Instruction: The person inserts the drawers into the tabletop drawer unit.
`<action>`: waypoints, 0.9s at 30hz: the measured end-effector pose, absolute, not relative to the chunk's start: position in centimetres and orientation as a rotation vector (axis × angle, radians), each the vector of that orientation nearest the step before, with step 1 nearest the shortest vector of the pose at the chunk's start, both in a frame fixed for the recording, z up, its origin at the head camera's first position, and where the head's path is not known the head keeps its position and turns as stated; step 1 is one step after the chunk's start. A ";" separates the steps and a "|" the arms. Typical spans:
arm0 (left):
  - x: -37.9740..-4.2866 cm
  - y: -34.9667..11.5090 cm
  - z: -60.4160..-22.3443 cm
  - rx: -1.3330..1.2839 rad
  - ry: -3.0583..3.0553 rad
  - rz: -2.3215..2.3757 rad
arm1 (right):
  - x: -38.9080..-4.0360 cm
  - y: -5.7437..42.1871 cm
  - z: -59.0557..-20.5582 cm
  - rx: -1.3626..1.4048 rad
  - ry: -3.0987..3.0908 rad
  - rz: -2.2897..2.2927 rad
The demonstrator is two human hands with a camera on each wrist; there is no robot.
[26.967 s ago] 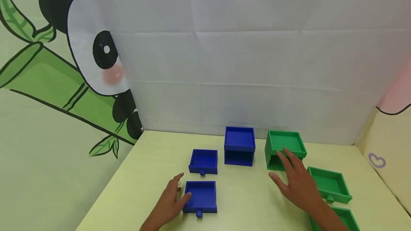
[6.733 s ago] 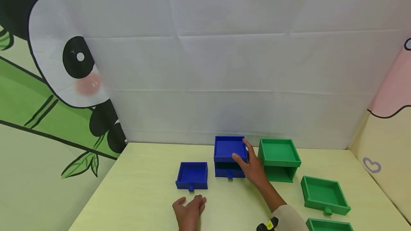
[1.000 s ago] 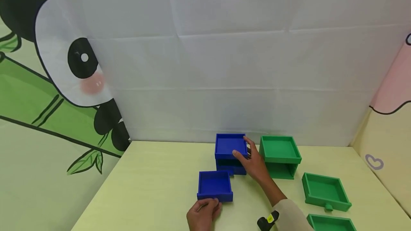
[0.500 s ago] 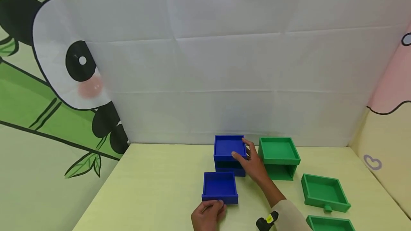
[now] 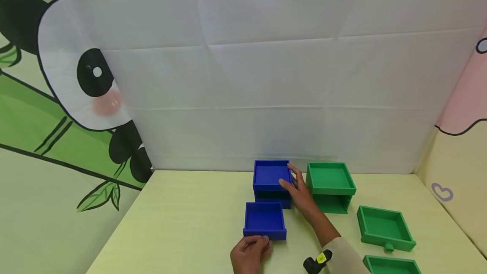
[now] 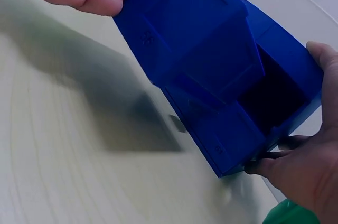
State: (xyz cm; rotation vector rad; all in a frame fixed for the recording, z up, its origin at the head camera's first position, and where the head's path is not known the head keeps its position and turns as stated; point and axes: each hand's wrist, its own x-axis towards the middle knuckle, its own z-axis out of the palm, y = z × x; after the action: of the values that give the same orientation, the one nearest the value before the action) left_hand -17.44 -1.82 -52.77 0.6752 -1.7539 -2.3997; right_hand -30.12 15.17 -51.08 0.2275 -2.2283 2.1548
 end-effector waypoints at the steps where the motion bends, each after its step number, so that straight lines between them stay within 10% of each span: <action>1: -17.5 -1.8 -52.8 0.673 -1.758 -2.402 | -30.2 15.2 -51.1 0.235 -2.229 2.163; 27: -17.8 -0.6 -52.2 0.574 -1.722 -2.483 | -29.6 14.9 -51.0 0.191 -2.334 2.037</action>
State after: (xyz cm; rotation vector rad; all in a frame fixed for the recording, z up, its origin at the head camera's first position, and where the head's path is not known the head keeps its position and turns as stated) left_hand -17.79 -0.61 -52.16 0.5742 -1.7217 -2.4832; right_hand -29.58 14.87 -50.99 0.1908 -2.3338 2.0372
